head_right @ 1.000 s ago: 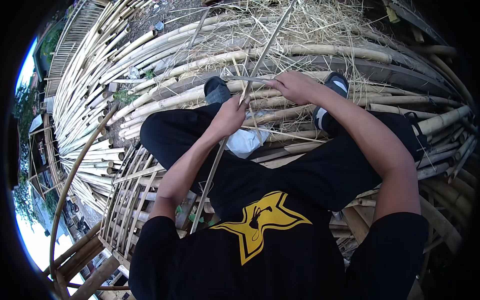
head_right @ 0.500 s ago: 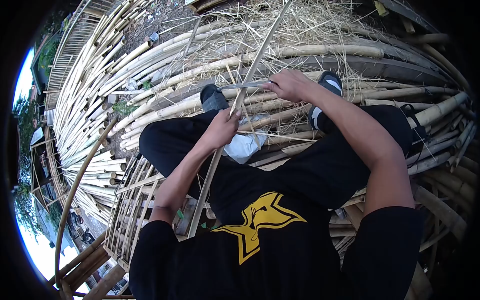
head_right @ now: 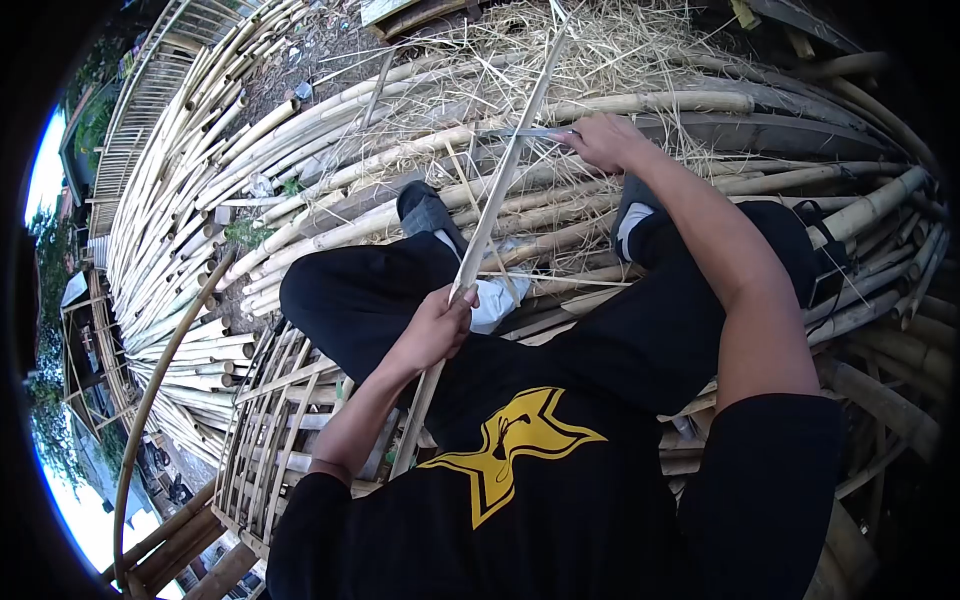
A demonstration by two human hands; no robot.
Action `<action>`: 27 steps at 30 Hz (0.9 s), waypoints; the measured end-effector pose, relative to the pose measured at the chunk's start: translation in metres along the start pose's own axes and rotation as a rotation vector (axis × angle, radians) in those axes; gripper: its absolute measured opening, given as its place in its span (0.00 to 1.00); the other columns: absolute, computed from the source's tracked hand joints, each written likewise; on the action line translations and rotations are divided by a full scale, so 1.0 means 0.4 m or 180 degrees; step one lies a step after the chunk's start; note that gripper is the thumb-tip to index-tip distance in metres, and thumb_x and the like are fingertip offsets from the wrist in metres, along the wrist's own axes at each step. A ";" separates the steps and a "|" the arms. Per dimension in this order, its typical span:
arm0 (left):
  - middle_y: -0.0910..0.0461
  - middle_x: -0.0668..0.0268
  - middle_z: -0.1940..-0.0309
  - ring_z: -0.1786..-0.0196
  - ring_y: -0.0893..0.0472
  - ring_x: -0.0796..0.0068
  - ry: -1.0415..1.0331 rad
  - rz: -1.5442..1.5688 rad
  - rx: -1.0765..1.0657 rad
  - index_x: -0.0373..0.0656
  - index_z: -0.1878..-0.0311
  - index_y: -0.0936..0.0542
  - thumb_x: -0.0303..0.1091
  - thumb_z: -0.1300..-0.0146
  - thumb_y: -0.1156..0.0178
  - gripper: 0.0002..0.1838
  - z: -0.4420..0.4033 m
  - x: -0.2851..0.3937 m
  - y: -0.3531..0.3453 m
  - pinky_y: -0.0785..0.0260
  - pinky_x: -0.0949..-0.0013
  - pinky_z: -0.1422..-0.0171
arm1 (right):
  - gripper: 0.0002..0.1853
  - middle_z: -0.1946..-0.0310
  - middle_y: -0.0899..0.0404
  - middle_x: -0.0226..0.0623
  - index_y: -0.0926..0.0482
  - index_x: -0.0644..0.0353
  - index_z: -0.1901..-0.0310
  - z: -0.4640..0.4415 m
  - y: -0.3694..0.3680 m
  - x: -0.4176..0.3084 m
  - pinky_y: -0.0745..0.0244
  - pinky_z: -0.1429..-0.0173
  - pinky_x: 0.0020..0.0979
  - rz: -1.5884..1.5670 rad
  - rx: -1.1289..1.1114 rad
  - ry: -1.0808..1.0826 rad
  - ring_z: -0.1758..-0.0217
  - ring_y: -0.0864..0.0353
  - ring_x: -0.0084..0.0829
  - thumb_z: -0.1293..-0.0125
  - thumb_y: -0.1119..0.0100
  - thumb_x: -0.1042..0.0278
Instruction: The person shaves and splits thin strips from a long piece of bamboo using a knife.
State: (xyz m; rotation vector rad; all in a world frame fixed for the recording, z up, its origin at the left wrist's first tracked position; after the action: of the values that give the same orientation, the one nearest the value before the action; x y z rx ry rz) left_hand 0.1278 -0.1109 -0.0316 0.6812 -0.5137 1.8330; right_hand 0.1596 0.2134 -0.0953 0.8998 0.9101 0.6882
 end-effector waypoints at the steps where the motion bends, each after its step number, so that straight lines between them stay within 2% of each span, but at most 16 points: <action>1: 0.43 0.76 0.85 0.87 0.45 0.87 0.0083 0.0100 -0.0021 0.44 0.63 0.34 0.43 0.26 0.57 0.13 0.017 -0.003 -0.007 0.51 0.78 0.86 | 0.32 0.69 0.21 0.55 0.22 0.65 0.68 0.002 0.000 0.008 0.30 0.55 0.50 -0.0006 -0.0047 -0.0070 0.60 0.23 0.56 0.31 0.62 0.40; 4: 0.42 0.75 0.84 0.87 0.45 0.86 0.0172 0.0229 -0.0048 0.44 0.62 0.34 0.44 0.26 0.57 0.13 0.045 -0.021 -0.012 0.51 0.78 0.86 | 0.31 0.68 0.21 0.55 0.22 0.65 0.68 0.005 0.018 0.005 0.30 0.54 0.50 0.0037 -0.0126 -0.0141 0.60 0.23 0.56 0.31 0.61 0.40; 6: 0.39 0.75 0.84 0.87 0.41 0.85 0.0163 0.0168 -0.0109 0.43 0.62 0.33 0.42 0.26 0.58 0.13 0.060 -0.038 -0.014 0.47 0.77 0.85 | 0.31 0.68 0.21 0.55 0.22 0.65 0.68 0.004 0.015 0.016 0.30 0.53 0.50 0.0125 -0.0052 -0.0179 0.60 0.23 0.55 0.32 0.61 0.39; 8: 0.39 0.75 0.84 0.86 0.41 0.86 0.0016 0.0140 -0.0070 0.43 0.62 0.33 0.42 0.26 0.58 0.13 0.081 -0.041 -0.022 0.48 0.78 0.85 | 0.32 0.68 0.21 0.55 0.21 0.64 0.68 -0.003 0.011 0.037 0.30 0.53 0.49 0.0206 -0.0037 -0.0146 0.59 0.23 0.54 0.32 0.61 0.39; 11: 0.40 0.75 0.84 0.86 0.42 0.86 0.0222 0.0515 -0.0209 0.42 0.62 0.33 0.42 0.25 0.59 0.13 0.114 -0.052 -0.039 0.48 0.78 0.85 | 0.32 0.68 0.21 0.53 0.22 0.65 0.66 0.000 0.034 0.029 0.30 0.53 0.49 0.0272 0.0163 -0.0099 0.59 0.23 0.54 0.31 0.62 0.40; 14: 0.43 0.76 0.83 0.86 0.47 0.87 0.0232 0.0521 -0.0162 0.44 0.61 0.35 0.43 0.26 0.58 0.13 0.133 -0.064 -0.046 0.51 0.79 0.85 | 0.31 0.66 0.21 0.54 0.22 0.66 0.67 0.004 0.049 0.017 0.31 0.51 0.49 0.0345 -0.0092 -0.0077 0.58 0.23 0.54 0.31 0.61 0.40; 18: 0.43 0.76 0.83 0.85 0.47 0.87 0.0227 0.0529 -0.0185 0.44 0.61 0.35 0.43 0.26 0.58 0.13 0.159 -0.084 -0.054 0.51 0.79 0.85 | 0.31 0.66 0.20 0.52 0.21 0.63 0.65 -0.017 0.064 0.052 0.28 0.51 0.47 0.0551 0.0138 -0.0134 0.56 0.21 0.51 0.31 0.62 0.39; 27: 0.43 0.76 0.83 0.85 0.46 0.88 0.0114 0.0491 -0.0228 0.44 0.60 0.34 0.43 0.26 0.58 0.12 0.199 -0.106 -0.049 0.52 0.80 0.84 | 0.33 0.67 0.20 0.51 0.20 0.64 0.68 -0.030 0.097 0.071 0.28 0.51 0.46 0.0814 0.0018 -0.0113 0.57 0.21 0.52 0.32 0.62 0.38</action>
State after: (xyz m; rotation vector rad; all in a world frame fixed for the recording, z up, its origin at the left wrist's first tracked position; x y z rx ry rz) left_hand 0.1743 -0.1839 -0.0001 0.5726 -0.6196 1.9573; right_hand 0.1570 0.2588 -0.0754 1.0411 0.7726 0.8861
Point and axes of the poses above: each hand's wrist, its own z-axis away from the middle knuckle, its own y-axis out of the back of the hand, x = y × z, the point moved 6 cm from there along -z, towards the middle knuckle
